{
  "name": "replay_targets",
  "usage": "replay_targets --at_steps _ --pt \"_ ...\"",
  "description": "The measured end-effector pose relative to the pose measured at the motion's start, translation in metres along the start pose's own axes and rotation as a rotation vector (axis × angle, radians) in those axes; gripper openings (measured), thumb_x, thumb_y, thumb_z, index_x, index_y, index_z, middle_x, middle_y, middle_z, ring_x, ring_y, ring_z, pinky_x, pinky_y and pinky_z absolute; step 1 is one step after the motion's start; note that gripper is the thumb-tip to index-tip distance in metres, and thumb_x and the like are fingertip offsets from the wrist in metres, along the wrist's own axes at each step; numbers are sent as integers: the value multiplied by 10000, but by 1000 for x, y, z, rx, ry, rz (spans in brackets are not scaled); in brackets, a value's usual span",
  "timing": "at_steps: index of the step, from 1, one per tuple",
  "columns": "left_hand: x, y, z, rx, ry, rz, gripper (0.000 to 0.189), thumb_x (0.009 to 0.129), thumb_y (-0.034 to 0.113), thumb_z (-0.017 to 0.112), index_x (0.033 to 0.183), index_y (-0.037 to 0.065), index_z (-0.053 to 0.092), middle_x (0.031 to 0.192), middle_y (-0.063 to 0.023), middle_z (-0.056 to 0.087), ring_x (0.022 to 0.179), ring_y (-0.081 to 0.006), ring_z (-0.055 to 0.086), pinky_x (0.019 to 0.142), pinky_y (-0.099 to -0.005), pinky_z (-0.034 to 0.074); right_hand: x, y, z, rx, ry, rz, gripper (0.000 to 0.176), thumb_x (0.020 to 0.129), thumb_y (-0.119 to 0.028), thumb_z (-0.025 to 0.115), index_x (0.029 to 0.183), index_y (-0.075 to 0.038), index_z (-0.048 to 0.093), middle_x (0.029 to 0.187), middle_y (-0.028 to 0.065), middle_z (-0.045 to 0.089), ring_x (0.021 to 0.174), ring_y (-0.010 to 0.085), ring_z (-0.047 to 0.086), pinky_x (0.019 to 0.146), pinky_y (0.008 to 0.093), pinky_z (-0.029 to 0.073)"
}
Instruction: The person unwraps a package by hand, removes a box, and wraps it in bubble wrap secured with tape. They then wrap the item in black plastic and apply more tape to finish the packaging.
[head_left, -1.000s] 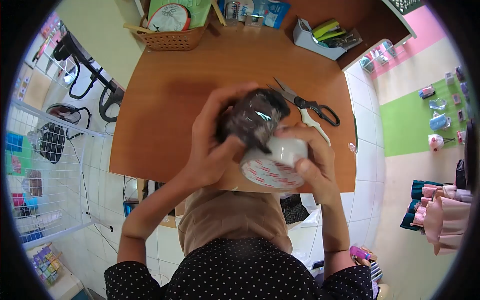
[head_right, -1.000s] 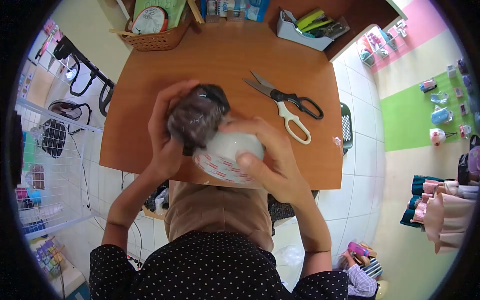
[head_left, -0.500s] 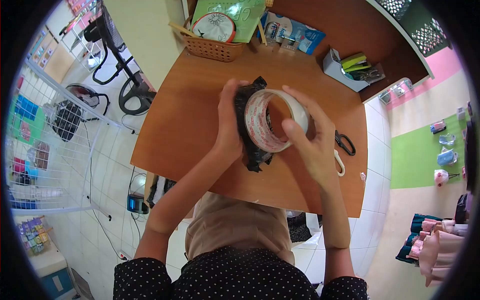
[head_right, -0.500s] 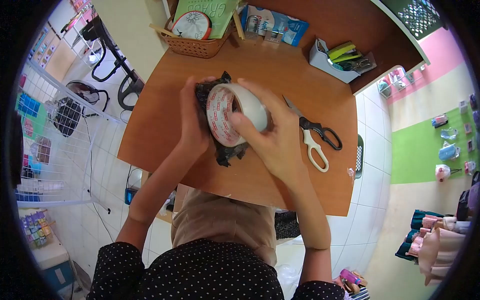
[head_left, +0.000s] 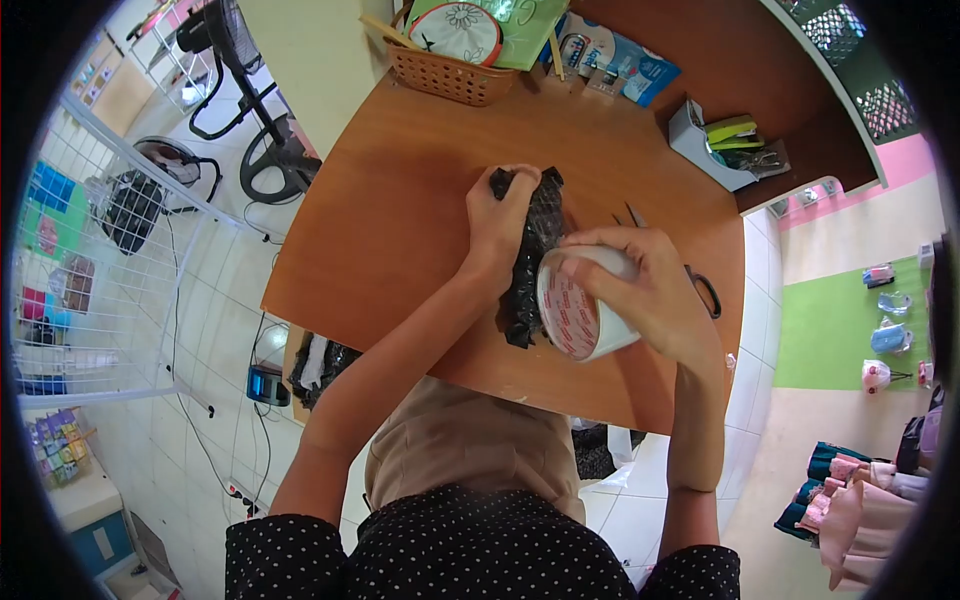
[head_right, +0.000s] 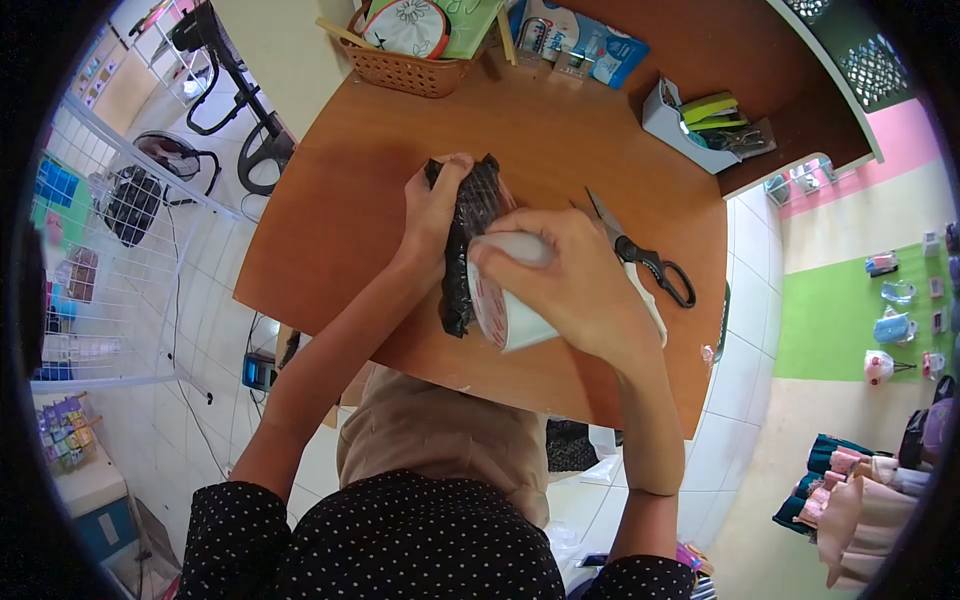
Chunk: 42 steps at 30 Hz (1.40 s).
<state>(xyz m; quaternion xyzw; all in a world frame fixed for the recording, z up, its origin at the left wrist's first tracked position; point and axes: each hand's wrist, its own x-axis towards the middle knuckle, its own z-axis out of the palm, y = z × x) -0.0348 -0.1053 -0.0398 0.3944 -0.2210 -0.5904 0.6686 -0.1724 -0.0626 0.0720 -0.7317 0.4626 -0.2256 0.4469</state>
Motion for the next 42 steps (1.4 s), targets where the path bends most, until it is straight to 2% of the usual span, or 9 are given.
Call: replay_targets --at_steps 12,15,22,25,30,34,36,37,42 --pt "-9 7 7 123 84 148 291 747 78 656 971 1 488 784 -73 589 676 -121 579 647 -253 485 11 14 6 141 -76 67 371 806 -321 613 823 49 630 717 74 613 668 102 554 592 263 444" --pt "0 -4 -10 423 -173 224 536 698 52 728 1124 -4 407 930 -105 596 813 -151 597 721 -266 496 29 16 -3 46 -200 200 457 803 -434 578 807 19 642 705 76 607 673 112 561 564 266 439" --pt "15 14 1 864 -32 130 634 718 285 720 1158 -28 389 1162 -202 465 1105 -290 455 929 -383 369 38 32 -16 225 -93 340 536 793 -534 537 856 -11 637 783 85 615 669 147 573 565 270 443" --pt "-53 39 -4 964 -211 623 610 737 353 694 1135 -19 421 1117 -191 449 1048 -332 433 908 -406 349 35 32 -11 355 -41 354 505 815 -505 529 951 -27 615 777 72 601 665 132 564 576 269 447" --pt "-122 23 4 988 -222 453 392 762 196 683 1030 -23 500 894 -123 534 847 -277 528 773 -347 423 29 32 -8 608 -32 412 523 849 -472 494 1122 -26 524 733 33 571 643 89 537 550 225 440" --pt "-117 24 -11 490 -287 246 313 772 84 677 1027 -37 542 917 -80 617 829 -145 578 747 -270 454 45 47 -38 82 4 50 341 836 -180 528 1154 -57 523 909 99 613 798 172 606 639 276 500" --pt "-118 40 -13 470 -295 238 335 784 89 673 1061 -40 535 979 -81 611 875 -124 565 775 -261 449 63 64 -36 -616 121 -742 491 700 -16 595 1176 -117 526 1200 137 528 1094 258 522 838 352 473" --pt "-119 45 -13 433 -280 222 357 796 94 669 1095 -43 529 1041 -81 604 920 -104 553 802 -252 444 62 54 -32 -484 -100 -673 603 629 0 652 1191 -184 531 1361 111 392 1267 270 348 975 430 366" --pt "-119 50 -17 275 -188 174 337 810 86 659 1088 -47 522 1003 -69 595 889 -102 555 797 -236 437 74 67 -13 -841 -173 -747 553 685 -58 647 1200 -235 549 1333 96 428 1283 265 330 999 512 299"
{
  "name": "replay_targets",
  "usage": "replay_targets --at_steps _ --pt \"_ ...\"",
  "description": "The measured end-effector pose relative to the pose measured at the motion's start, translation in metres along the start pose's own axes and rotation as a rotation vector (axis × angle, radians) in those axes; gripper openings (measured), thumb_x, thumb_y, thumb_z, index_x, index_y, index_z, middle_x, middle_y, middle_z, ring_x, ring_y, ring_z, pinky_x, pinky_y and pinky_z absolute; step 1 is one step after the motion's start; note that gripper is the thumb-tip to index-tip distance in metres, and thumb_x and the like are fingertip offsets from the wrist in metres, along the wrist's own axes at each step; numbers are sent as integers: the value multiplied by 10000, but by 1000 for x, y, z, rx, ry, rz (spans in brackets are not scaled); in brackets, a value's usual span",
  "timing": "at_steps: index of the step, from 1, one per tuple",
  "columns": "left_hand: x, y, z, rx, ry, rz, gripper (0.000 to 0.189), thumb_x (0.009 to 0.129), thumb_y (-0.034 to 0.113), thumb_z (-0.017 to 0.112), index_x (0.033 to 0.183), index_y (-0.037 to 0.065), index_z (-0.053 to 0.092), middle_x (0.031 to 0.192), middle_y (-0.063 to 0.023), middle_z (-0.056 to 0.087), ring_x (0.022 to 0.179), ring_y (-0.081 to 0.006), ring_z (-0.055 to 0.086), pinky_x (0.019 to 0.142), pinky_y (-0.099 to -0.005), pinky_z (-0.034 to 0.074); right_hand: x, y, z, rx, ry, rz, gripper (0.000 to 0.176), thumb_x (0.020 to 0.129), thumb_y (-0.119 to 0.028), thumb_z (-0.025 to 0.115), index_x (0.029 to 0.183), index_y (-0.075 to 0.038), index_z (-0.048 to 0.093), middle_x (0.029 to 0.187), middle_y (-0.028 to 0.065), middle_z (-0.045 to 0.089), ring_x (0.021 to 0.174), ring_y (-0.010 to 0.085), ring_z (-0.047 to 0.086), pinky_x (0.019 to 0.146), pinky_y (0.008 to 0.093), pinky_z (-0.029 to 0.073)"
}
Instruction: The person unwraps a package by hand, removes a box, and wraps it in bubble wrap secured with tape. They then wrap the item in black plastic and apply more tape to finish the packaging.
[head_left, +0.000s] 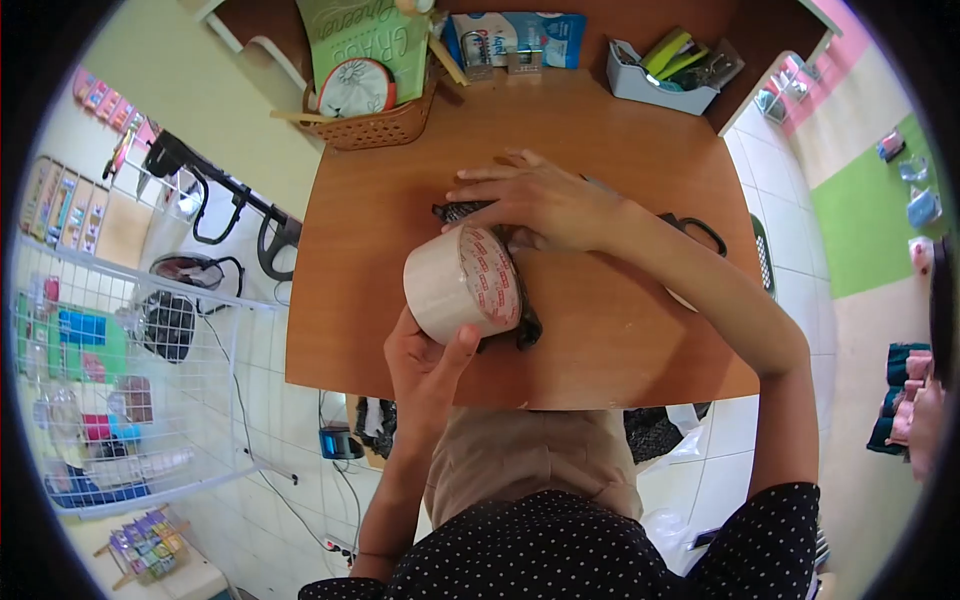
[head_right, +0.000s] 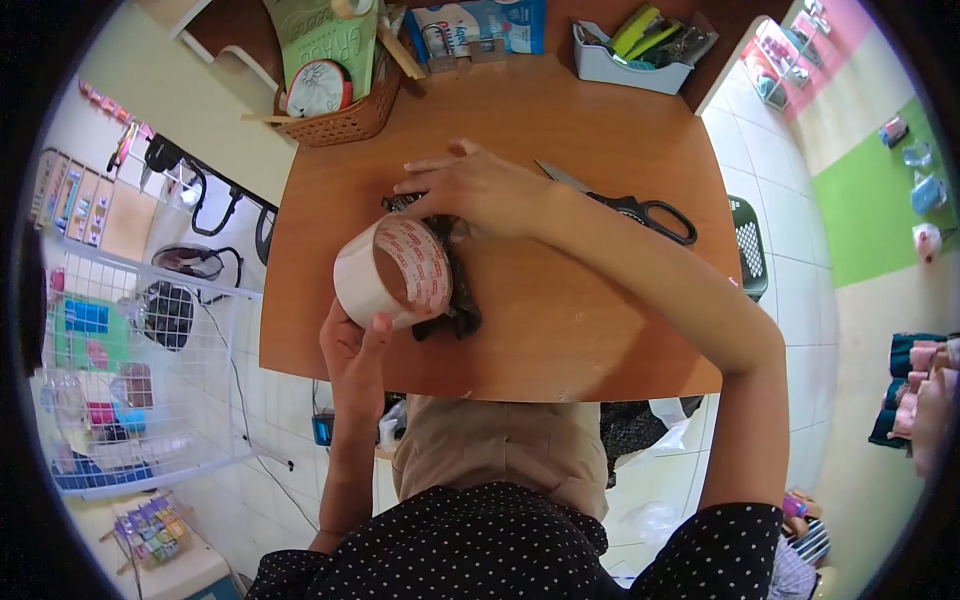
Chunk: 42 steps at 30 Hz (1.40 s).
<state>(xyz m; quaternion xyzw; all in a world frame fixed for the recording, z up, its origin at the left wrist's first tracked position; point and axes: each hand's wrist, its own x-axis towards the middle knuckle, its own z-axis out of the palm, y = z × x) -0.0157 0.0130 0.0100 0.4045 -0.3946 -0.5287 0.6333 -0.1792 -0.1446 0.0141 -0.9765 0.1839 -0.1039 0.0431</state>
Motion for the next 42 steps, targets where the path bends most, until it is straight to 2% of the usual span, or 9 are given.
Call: replay_targets --at_steps 8,14,17,18,20,24,30,36,42 --pt "0 23 -34 426 -208 2 310 701 89 729 936 -26 562 865 -54 599 848 -98 548 778 -236 414 -46 -12 8 52 192 139 527 605 -282 755 1113 -238 622 1050 46 551 1045 207 494 909 411 341" --pt "4 34 -45 488 -293 -21 356 676 153 745 917 -34 562 876 -74 600 865 -141 562 820 -282 409 -59 -27 14 110 222 214 489 626 -299 750 1098 -239 634 1052 53 547 1037 214 490 912 406 335" --pt "0 35 -34 408 59 40 369 653 215 759 845 -24 554 812 -67 577 815 -127 546 769 -249 397 -57 -30 17 166 221 214 475 638 -309 745 1095 -242 633 1059 51 538 1034 221 489 919 413 333" --pt "6 40 -40 413 62 37 369 653 215 759 845 -24 554 812 -67 577 815 -127 546 769 -249 397 -56 -31 20 172 223 212 475 638 -309 745 1095 -242 633 1059 51 538 1034 221 489 919 413 333" --pt "20 51 -61 541 -246 -60 362 665 247 743 828 -9 547 783 -46 556 761 -97 520 709 -213 376 -53 -34 26 115 288 194 477 644 -309 741 1103 -252 624 1061 48 527 1035 229 486 925 421 332" --pt "29 43 -75 546 -162 27 312 726 270 684 685 18 504 639 20 466 592 -51 419 547 -189 295 -49 -38 29 155 260 197 477 650 -306 738 1109 -258 615 1058 47 520 1039 234 482 927 427 332" --pt "39 46 -66 748 15 251 356 784 219 643 577 61 399 565 47 366 532 -31 294 473 -217 192 -45 -42 28 152 266 192 467 655 -293 735 1104 -247 615 1053 48 518 1012 233 492 930 429 331" --pt "29 50 -80 684 30 155 398 778 204 669 568 78 355 550 60 347 528 -18 279 470 -209 190 -45 -44 29 226 250 209 483 654 -252 734 1119 -215 608 1048 54 509 1018 229 484 946 440 324" --pt "32 45 -76 635 33 118 376 784 176 672 573 85 375 545 69 353 525 -3 297 465 -195 205 -38 -65 14 -39 221 297 555 678 -241 709 1207 -236 541 1235 49 460 1197 223 389 997 547 259"
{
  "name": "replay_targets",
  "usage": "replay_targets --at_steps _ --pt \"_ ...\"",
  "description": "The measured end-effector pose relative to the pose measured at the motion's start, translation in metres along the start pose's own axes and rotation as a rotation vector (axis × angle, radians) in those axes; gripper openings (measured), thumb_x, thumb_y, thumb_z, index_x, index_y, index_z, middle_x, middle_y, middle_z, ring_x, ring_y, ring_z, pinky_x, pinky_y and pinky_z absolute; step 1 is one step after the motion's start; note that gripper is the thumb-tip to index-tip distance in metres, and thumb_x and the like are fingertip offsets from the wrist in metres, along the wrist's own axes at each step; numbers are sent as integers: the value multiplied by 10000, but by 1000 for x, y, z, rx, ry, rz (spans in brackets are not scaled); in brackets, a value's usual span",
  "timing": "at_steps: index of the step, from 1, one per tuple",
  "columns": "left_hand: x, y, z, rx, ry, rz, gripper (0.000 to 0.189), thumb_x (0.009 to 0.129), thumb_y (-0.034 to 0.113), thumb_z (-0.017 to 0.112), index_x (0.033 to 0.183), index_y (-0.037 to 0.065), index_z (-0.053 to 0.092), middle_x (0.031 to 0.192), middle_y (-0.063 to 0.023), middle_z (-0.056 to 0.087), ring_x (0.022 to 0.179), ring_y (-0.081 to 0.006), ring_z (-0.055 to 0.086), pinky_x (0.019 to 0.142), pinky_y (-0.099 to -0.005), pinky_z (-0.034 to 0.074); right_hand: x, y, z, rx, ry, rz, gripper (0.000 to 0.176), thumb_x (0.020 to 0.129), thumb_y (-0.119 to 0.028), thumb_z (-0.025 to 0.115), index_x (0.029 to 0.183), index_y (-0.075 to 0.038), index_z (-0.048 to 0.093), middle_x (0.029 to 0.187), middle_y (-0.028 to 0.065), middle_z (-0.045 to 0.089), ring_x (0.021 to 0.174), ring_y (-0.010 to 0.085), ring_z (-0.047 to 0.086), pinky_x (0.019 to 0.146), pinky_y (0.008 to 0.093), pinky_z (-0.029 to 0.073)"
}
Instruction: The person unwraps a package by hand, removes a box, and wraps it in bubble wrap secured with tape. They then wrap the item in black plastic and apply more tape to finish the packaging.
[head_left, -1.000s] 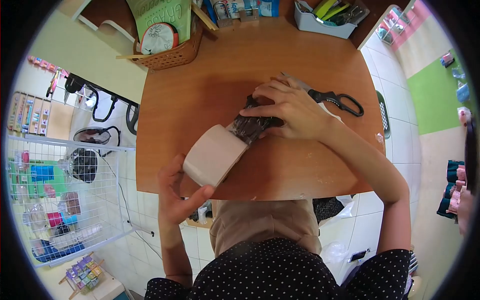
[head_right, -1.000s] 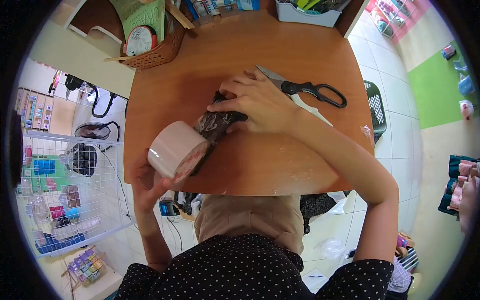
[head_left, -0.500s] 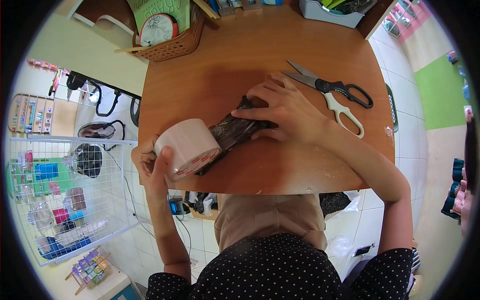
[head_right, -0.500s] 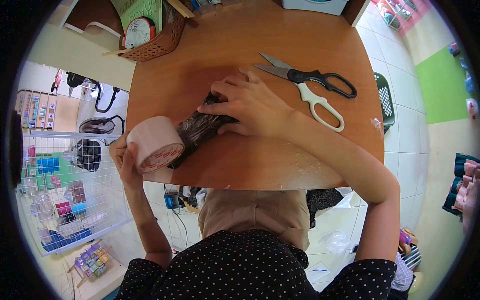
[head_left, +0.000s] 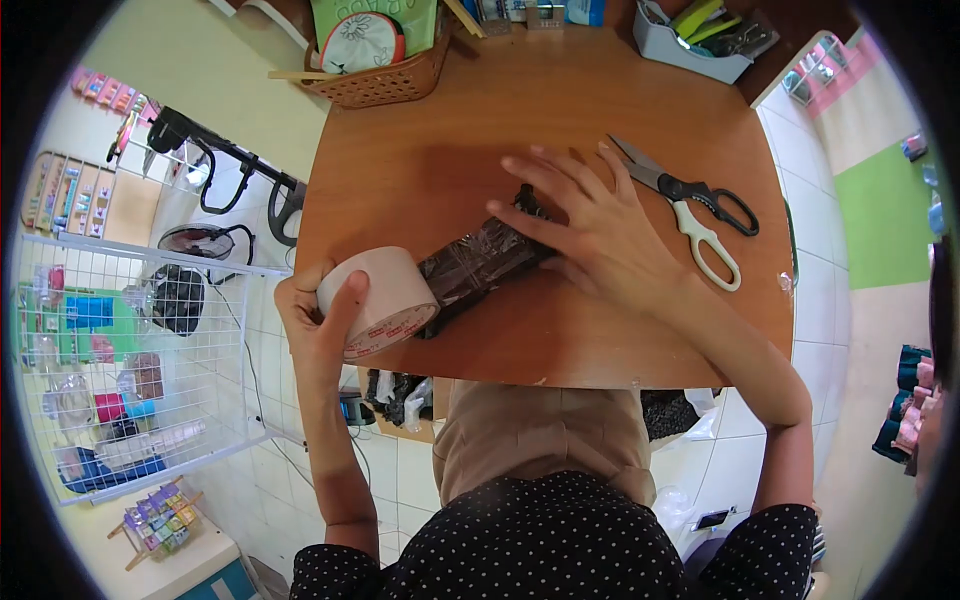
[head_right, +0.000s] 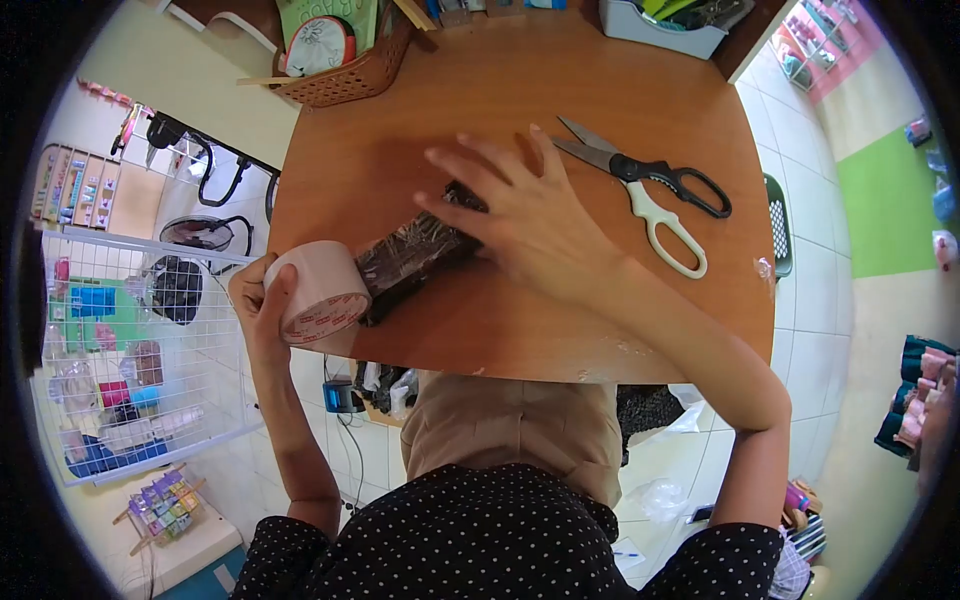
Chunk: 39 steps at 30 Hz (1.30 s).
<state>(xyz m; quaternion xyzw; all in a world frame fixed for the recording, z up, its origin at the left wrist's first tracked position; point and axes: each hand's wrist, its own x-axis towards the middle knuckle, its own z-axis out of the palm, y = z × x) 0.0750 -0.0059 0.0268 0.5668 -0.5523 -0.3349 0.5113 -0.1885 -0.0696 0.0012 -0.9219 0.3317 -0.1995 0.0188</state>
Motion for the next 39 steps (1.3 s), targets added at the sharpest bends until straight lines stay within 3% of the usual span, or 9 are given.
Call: replay_targets --at_steps 3,9,15,21,26,30,33,35,39 --pt "1 -2 0 -21 -8 -12 360 781 161 676 577 80 390 548 68 360 525 -5 307 462 -193 219 6 -14 -1 -354 -5 -128 610 715 -286 669 1282 -209 459 1360 27 380 1291 212 291 1008 570 235" --pt "-2 0 8 -39 69 8 310 763 132 687 596 48 440 567 51 399 531 -18 351 456 -194 258 -2 -8 15 14 -86 -219 616 770 -288 604 1322 -117 390 1392 35 351 1327 226 243 1030 575 196" --pt "-5 -5 3 -40 62 -9 300 755 124 688 602 40 444 568 48 406 535 -18 363 457 -191 266 -92 52 -56 404 65 710 484 745 -92 568 1204 36 482 1180 172 511 1101 336 504 941 382 398" --pt "-3 -2 9 -137 105 -38 293 757 131 681 591 37 458 561 40 434 526 -11 369 454 -184 268 -105 50 -64 -13 6 730 413 679 -79 616 1058 73 560 941 185 559 862 318 565 786 350 449" --pt "0 -2 -5 -60 -43 -130 244 752 174 663 675 4 505 614 -7 486 551 -43 434 498 -180 314 -117 54 -70 344 60 899 227 742 -34 547 944 69 561 739 88 569 697 174 572 667 287 465" --pt "0 -3 -1 -47 -32 -80 258 762 180 634 625 29 477 566 10 451 503 -33 394 463 -176 266 -136 -12 -89 1241 4 1052 274 810 -152 619 999 6 499 909 65 576 810 120 569 711 258 479" --pt "0 -6 2 -68 37 -49 286 759 150 671 589 43 467 547 44 441 503 -7 357 442 -181 252 -146 -40 -66 1641 -495 657 485 806 -391 636 1052 -21 443 945 78 537 825 125 555 715 257 472" --pt "-1 -8 -1 -82 26 -33 290 759 150 672 590 44 462 543 46 432 501 -8 350 443 -182 251 -128 -70 -57 1896 -580 769 612 791 -583 539 1030 -28 439 909 72 509 777 125 531 670 260 453" --pt "-2 -4 2 -93 37 -47 286 757 140 669 588 43 459 543 46 427 500 -10 344 444 -180 252 -113 -87 -33 1835 -611 640 721 777 -728 375 964 -34 438 840 53 468 703 115 493 614 247 413"
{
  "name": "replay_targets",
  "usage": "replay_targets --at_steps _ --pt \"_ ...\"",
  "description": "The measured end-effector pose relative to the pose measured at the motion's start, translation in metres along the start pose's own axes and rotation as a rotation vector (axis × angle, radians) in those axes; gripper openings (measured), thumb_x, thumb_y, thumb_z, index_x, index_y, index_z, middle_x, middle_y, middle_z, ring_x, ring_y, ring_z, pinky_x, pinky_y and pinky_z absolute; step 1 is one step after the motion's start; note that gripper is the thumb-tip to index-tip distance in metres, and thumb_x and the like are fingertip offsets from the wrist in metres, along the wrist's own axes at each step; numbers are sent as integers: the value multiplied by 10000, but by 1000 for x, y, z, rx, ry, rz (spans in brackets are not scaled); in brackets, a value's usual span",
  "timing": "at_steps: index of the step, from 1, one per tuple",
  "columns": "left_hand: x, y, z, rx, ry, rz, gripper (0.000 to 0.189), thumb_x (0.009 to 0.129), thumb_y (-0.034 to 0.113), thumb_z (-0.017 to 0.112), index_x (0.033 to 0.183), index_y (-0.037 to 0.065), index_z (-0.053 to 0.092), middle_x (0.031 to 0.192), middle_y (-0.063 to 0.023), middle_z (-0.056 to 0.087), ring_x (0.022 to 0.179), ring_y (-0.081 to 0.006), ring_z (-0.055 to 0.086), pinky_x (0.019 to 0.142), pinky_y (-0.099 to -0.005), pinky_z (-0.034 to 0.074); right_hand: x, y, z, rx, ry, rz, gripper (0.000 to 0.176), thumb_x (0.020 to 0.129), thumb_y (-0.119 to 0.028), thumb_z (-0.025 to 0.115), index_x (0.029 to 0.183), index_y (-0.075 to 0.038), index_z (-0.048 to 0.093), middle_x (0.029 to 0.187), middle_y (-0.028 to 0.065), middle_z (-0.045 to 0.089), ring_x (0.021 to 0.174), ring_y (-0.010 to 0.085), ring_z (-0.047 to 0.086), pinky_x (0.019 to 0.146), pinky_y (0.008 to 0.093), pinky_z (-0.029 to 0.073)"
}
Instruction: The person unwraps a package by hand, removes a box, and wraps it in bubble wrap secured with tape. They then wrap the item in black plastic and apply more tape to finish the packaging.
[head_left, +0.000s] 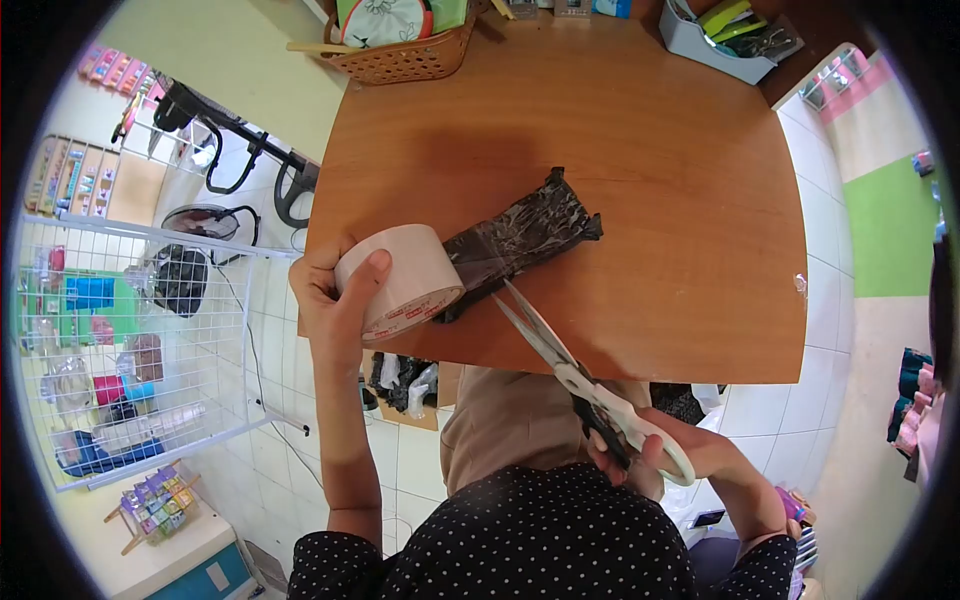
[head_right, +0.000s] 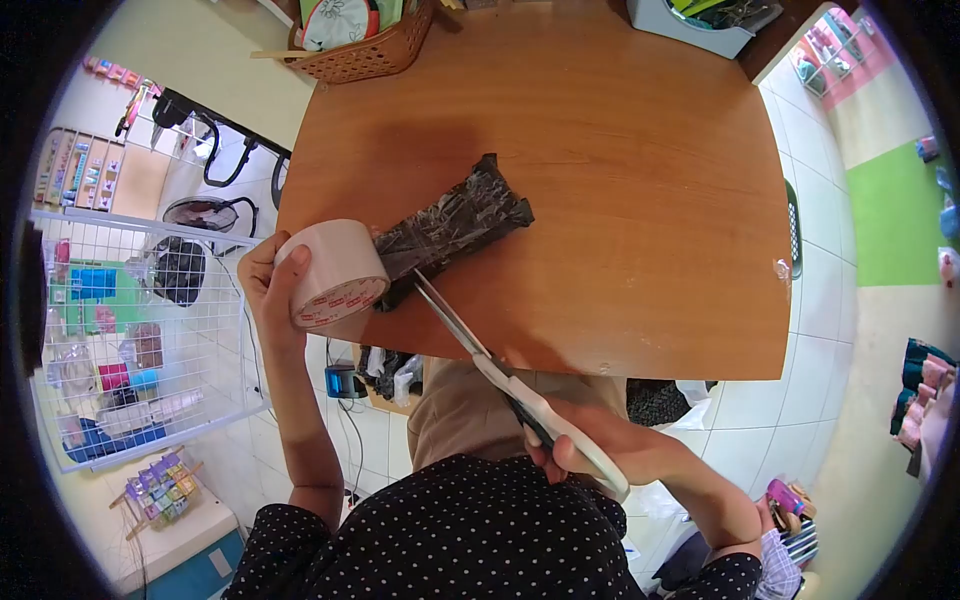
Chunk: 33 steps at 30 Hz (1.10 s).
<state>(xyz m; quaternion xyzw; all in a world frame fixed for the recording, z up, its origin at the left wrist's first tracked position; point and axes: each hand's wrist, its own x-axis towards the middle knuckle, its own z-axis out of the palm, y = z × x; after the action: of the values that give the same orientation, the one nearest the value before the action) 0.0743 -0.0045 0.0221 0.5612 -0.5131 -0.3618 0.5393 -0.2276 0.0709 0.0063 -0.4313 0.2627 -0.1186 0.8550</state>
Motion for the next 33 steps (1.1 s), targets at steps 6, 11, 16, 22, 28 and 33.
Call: replay_targets --at_steps 6,11,16,22,28,33 --pt "-1 1 1 21 -7 -4 261 740 183 625 610 34 454 559 11 419 495 -33 377 455 -184 262 13 -7 1 -57 68 -3 700 773 -722 394 927 -40 433 806 42 465 682 113 492 621 249 421" --pt "0 0 0 -77 0 -2 279 752 131 662 580 38 462 538 44 419 493 -9 346 440 -177 249 6 -18 8 -41 94 10 655 800 -690 394 911 -46 431 790 37 455 675 108 490 612 242 420" --pt "0 1 4 -105 15 -7 286 751 134 661 577 40 455 537 43 419 488 -7 342 433 -180 243 9 -10 5 -51 115 -8 618 830 -657 386 886 -44 434 764 35 454 655 108 502 574 240 419" --pt "-2 0 4 -67 -1 28 296 750 119 660 572 47 435 537 44 405 494 -8 340 434 -180 243 35 -12 0 -39 170 -65 622 821 -657 411 835 -36 450 684 19 461 571 92 501 531 230 420" --pt "-3 0 2 -76 -21 32 301 746 110 661 571 48 423 546 47 390 506 -9 338 442 -180 242 40 -7 3 -12 241 -16 619 804 -654 446 816 -35 462 629 -5 449 508 80 493 496 226 426" --pt "-3 1 0 -76 -57 40 302 741 118 664 572 49 424 549 47 392 504 -13 332 446 -181 229 45 -7 2 -21 271 -27 581 820 -614 471 817 -33 471 641 -1 455 527 86 502 516 230 433"
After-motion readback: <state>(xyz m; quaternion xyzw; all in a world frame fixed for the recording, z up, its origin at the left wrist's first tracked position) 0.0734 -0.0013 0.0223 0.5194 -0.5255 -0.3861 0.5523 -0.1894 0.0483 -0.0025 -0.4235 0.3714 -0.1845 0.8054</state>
